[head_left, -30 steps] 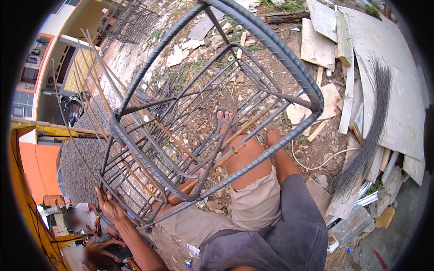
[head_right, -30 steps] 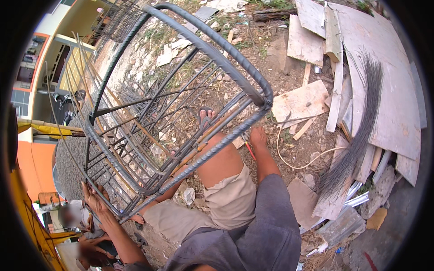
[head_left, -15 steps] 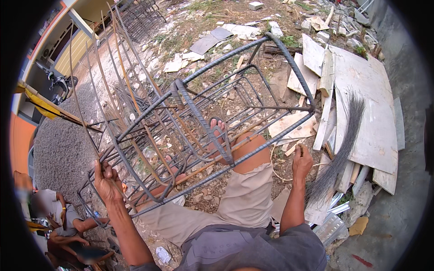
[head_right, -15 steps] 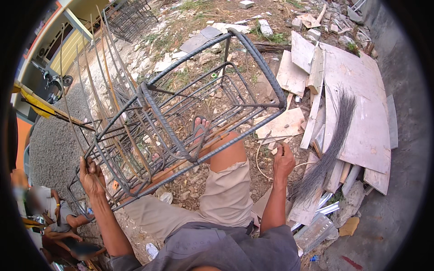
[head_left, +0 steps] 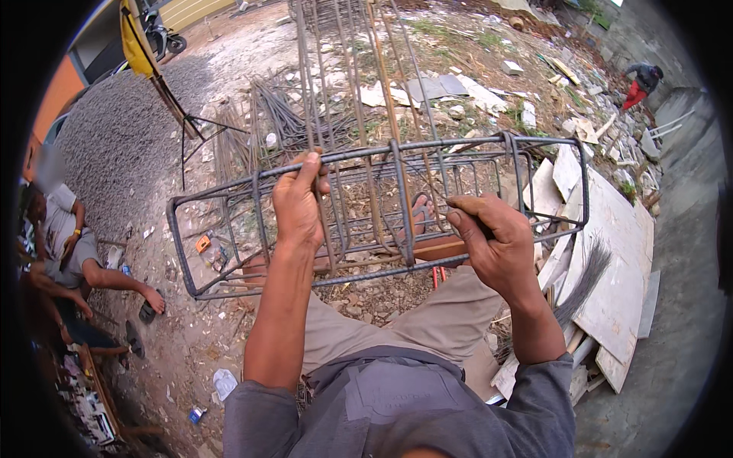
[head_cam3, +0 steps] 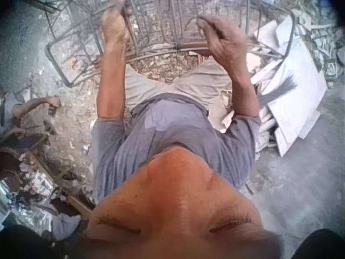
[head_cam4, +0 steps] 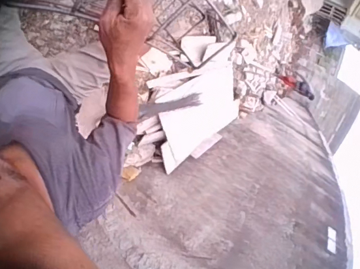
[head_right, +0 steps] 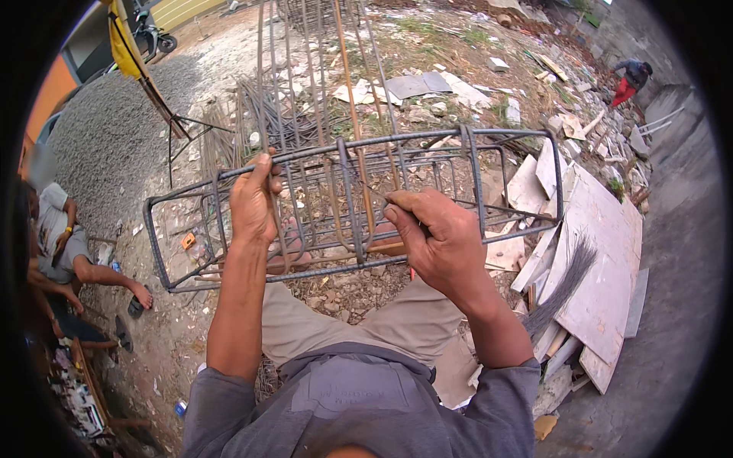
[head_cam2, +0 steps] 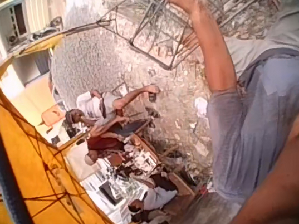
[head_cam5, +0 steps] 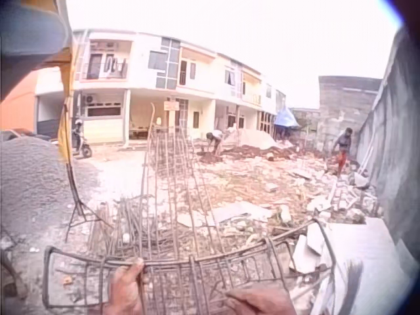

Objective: The person assembles a rectangular metal frame by hand, using pliers to bend and secure wire ties at the joints. The person repeatedly adjusts the frame's position and tightens connections to stabilize the structure.

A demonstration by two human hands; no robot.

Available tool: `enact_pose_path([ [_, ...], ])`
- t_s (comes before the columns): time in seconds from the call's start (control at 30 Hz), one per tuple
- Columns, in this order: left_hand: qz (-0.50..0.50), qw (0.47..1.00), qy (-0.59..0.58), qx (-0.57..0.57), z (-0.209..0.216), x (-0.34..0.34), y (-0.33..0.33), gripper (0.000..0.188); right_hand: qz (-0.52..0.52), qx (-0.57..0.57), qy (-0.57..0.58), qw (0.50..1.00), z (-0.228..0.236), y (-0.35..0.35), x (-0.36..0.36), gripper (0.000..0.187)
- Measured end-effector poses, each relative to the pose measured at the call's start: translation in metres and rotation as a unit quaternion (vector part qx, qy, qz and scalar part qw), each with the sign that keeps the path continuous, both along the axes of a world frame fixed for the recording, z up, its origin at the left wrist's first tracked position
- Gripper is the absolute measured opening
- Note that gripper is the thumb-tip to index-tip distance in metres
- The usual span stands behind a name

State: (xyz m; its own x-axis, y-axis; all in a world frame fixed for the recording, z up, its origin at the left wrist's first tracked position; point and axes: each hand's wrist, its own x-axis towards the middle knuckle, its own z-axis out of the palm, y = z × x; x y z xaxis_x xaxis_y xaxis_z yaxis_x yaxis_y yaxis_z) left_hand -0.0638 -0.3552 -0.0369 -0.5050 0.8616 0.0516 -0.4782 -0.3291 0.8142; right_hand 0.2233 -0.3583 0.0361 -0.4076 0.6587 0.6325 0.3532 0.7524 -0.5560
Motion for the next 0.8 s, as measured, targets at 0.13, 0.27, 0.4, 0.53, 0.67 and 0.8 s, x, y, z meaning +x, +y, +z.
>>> enact_pose_path([
  [0.13, 0.008, 1.0, -0.015, 0.011, -0.001, 0.007, 0.002, 0.023, 0.034, 0.002, -0.137, 0.99, -0.002, 0.013, -0.069, 0.014],
  [0.27, 0.02, 0.999, -0.035, 0.015, -0.001, 0.009, 0.001, 0.025, -0.025, 0.02, -0.288, 0.957, 0.006, 0.018, -0.094, 0.01],
  [0.4, 0.032, 0.999, -0.031, 0.012, 0.002, 0.01, -0.001, 0.024, -0.093, 0.023, -0.318, 0.943, 0.002, 0.022, -0.133, 0.012],
  [0.53, 0.022, 0.999, 0.0, 0.031, 0.0, 0.012, 0.004, 0.02, -0.083, -0.008, -0.161, 0.983, -0.012, 0.028, -0.153, 0.019],
  [0.67, 0.044, 0.998, 0.005, 0.041, -0.005, 0.008, 0.006, 0.017, 0.028, -0.312, 0.082, 0.946, -0.016, 0.014, -0.159, 0.022],
  [0.8, 0.048, 0.997, 0.0, 0.063, -0.009, 0.013, 0.012, 0.019, 0.051, -0.408, 0.205, 0.888, -0.035, 0.007, -0.162, 0.027],
])
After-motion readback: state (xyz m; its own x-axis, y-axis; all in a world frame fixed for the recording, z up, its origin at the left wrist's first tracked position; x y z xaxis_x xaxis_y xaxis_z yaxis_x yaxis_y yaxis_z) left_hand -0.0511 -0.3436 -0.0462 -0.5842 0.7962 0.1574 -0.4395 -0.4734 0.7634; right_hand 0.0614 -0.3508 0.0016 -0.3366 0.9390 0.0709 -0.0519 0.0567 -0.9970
